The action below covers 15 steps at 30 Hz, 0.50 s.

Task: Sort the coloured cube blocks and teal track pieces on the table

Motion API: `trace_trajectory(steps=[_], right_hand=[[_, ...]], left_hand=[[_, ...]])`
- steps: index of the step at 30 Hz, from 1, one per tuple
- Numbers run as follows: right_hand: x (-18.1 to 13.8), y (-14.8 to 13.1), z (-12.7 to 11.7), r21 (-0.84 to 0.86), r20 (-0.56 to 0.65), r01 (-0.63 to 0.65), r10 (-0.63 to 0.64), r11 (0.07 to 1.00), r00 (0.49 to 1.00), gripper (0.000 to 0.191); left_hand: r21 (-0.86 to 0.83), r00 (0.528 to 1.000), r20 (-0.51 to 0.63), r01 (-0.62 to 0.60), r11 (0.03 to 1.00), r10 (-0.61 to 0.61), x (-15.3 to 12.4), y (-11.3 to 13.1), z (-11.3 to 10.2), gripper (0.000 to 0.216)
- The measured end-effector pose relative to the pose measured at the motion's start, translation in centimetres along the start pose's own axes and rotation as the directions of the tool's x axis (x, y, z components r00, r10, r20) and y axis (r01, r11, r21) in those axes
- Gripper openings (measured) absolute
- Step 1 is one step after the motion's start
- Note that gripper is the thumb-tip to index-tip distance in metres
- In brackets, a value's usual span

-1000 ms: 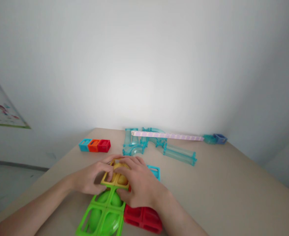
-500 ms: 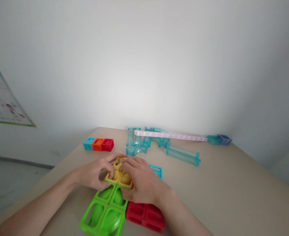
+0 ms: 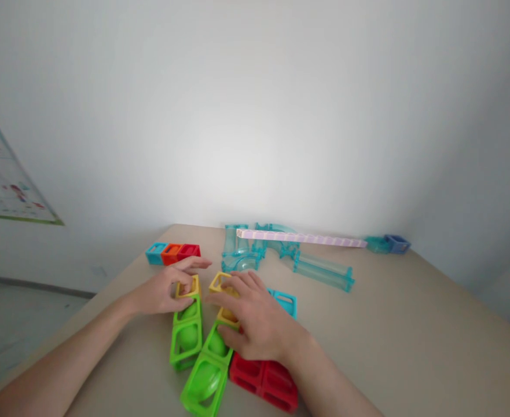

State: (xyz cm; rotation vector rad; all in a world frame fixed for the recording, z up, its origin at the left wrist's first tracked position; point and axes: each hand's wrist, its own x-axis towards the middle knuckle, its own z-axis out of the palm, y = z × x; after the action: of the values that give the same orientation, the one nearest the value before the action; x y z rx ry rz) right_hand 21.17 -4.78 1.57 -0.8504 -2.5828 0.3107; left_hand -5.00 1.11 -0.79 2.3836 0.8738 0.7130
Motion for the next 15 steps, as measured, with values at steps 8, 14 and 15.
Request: trace_trajectory(steps=[8, 14, 15], right_hand=[[0.2, -0.6, 0.0, 0.028, 0.120, 0.058, -0.061, 0.998, 0.991, 0.033], [0.3, -0.6, -0.1, 0.080, 0.105, 0.015, -0.024, 0.997, 0.994, 0.031], [0.3, -0.6, -0.1, 0.085, 0.106, 0.004, -0.013, 0.996, 0.994, 0.031]], left_hand=[[0.054, 0.989, -0.131, 0.071, 0.996, -0.064, 0.9, 0.0, 1.4, 0.015], [0.166, 0.948, -0.310, 0.129, 0.978, -0.072, 0.6, -0.4, 0.6, 0.025], [0.181, 0.939, -0.340, 0.131, 0.975, -0.063, 0.6, -0.5, 0.6, 0.025]])
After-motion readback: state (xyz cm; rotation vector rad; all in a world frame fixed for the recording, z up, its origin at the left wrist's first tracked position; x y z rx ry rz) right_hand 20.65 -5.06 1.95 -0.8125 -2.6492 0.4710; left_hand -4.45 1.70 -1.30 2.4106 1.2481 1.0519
